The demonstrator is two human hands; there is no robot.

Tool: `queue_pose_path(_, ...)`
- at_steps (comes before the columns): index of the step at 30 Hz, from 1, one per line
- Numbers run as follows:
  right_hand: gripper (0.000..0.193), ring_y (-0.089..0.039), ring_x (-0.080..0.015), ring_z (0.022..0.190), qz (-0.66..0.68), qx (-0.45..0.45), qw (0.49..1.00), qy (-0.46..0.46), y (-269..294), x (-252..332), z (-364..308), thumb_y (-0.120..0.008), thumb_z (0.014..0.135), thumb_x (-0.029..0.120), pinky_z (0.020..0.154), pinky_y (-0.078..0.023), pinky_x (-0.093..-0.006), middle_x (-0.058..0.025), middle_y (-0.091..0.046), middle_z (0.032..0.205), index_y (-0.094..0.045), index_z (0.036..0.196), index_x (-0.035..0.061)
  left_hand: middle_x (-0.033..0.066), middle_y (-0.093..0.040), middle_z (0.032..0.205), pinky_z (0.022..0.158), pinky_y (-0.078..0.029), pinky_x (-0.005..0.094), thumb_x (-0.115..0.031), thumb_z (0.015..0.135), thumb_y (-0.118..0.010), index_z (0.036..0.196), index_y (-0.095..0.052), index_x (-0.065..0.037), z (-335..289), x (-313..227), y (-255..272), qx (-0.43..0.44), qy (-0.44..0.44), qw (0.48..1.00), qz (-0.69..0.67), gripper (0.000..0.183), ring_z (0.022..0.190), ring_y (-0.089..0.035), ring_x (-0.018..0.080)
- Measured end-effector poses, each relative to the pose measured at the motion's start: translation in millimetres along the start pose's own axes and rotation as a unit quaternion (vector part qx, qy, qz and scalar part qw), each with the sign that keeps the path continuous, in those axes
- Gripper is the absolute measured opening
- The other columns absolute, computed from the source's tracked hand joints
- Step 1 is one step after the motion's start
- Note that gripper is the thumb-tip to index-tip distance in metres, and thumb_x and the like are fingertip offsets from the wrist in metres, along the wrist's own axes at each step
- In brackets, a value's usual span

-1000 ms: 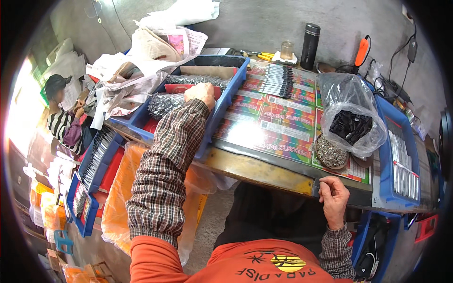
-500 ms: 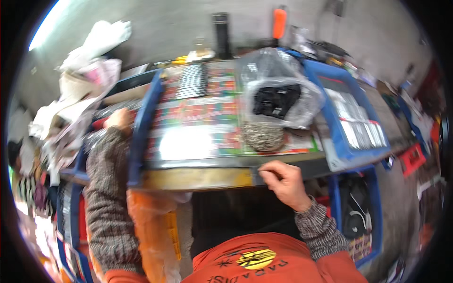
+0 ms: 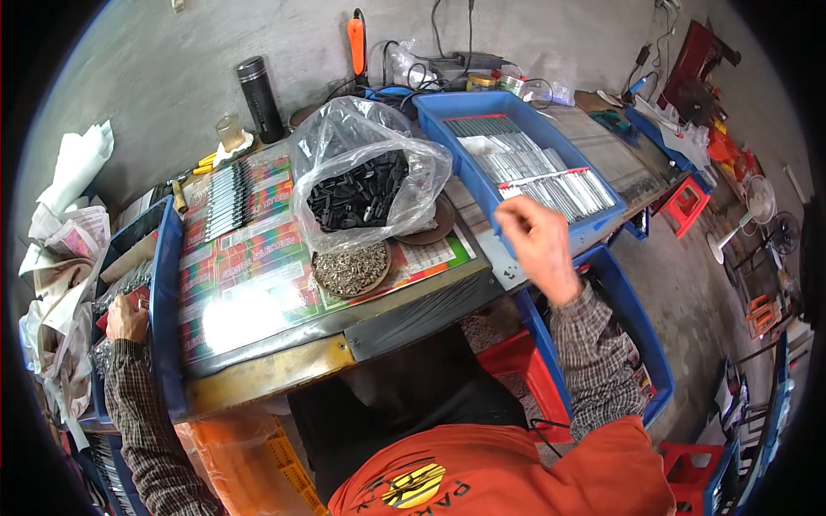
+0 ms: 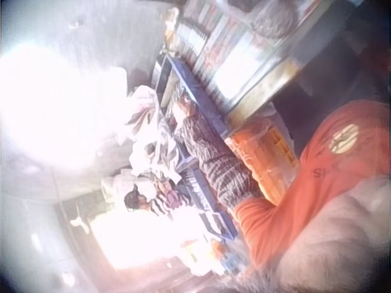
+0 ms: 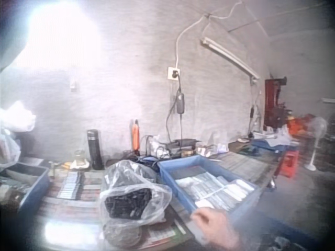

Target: The person assembles small plastic casings, metal clips, and small screws by hand, taking components from bins and fitting them together.

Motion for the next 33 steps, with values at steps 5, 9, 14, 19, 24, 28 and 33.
queue_pose_path(5,0.008,-0.064,-0.0326,0.077,-0.178,-0.012,0.984,0.020,25.7,-47.5,27.5,-0.063,0.080,0.009,0.066,-0.048,-0.0409,-0.0148,-0.065,0.080,-0.064,0.085,0.0021,0.0222,-0.060,0.081,0.071,-0.045,0.0486,-0.018,0.075,-0.057,0.083,-0.055,0.000,-19.7,-10.9,31.4,-0.083,-0.043,0.993,-0.068,0.020,0.080,-0.059,0.0407)
queue_pose_path(9,0.019,-0.064,-0.0327,0.073,-0.257,0.062,0.964,-0.013,20.0,-76.6,32.9,-0.066,0.077,0.018,0.067,-0.048,-0.0424,-0.0160,-0.065,0.075,-0.065,0.082,-0.0009,0.0209,-0.059,0.075,0.067,-0.045,0.0445,-0.016,0.076,-0.056,0.083,-0.053,0.000,-38.8,-39.1,69.0,-0.131,-0.053,0.979,-0.146,0.018,0.072,-0.059,0.0381)
queue_pose_path(14,0.015,-0.064,-0.0379,0.080,-0.252,0.111,0.959,-0.068,15.3,-84.7,43.0,-0.065,0.068,0.015,0.071,-0.050,-0.0463,-0.0200,-0.066,0.077,-0.068,0.073,0.0007,0.0063,-0.056,0.070,0.061,-0.043,0.0286,-0.006,0.084,-0.054,0.087,-0.055,0.002,-65.5,-57.6,88.1,-0.115,-0.081,0.913,-0.382,0.008,0.064,-0.052,0.0112)
queue_pose_path(19,0.018,-0.064,-0.0402,0.078,-0.253,0.113,0.956,-0.093,12.1,-96.8,46.1,-0.065,0.065,0.014,0.070,-0.050,-0.0467,-0.0240,-0.064,0.075,-0.065,0.068,-0.0028,0.0003,-0.047,0.071,0.060,-0.038,0.0216,0.001,0.085,-0.054,0.086,-0.053,0.001,-102.2,-100.9,100.0,-0.131,-0.115,0.891,-0.419,0.001,0.066,-0.042,0.0057)
queue_pose_path(24,0.019,-0.064,-0.0409,0.079,-0.290,0.113,0.946,-0.095,7.9,-80.8,43.9,-0.065,0.065,0.014,0.072,-0.051,-0.0466,-0.0256,-0.064,0.076,-0.063,0.067,-0.0042,-0.0026,-0.047,0.072,0.058,-0.036,0.0206,0.003,0.086,-0.054,0.086,-0.054,0.000,-124.9,-128.4,105.8,-0.083,-0.104,0.882,-0.452,0.003,0.065,-0.041,0.0049)
queue_pose_path(28,0.018,-0.063,-0.0420,0.079,-0.316,0.105,0.941,-0.066,5.9,-74.3,43.6,-0.064,0.065,0.014,0.072,-0.051,-0.0478,-0.0252,-0.063,0.077,-0.061,0.069,-0.0038,-0.0032,-0.047,0.072,0.057,-0.034,0.0187,0.002,0.088,-0.054,0.085,-0.054,-0.001,-141.5,-145.2,103.6,-0.023,-0.082,0.857,-0.509,0.004,0.065,-0.041,0.0028)
queue_pose_path(33,0.018,-0.062,-0.0430,0.079,-0.330,0.120,0.933,-0.080,3.8,-72.3,44.5,-0.064,0.066,0.014,0.071,-0.050,-0.0491,-0.0243,-0.063,0.076,-0.061,0.070,-0.0032,-0.0039,-0.049,0.070,0.053,-0.035,0.0178,0.001,0.090,-0.053,0.087,-0.055,-0.001,-161.4,-163.6,103.8,0.032,-0.082,0.817,-0.569,0.004,0.061,-0.044,0.0017)
Point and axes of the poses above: each hand's wrist, its own z-axis towards the middle knuckle, its own y-axis out of the back of the hand, x = y × z, the point moved 7 cm from there along z, towards the middle knuckle
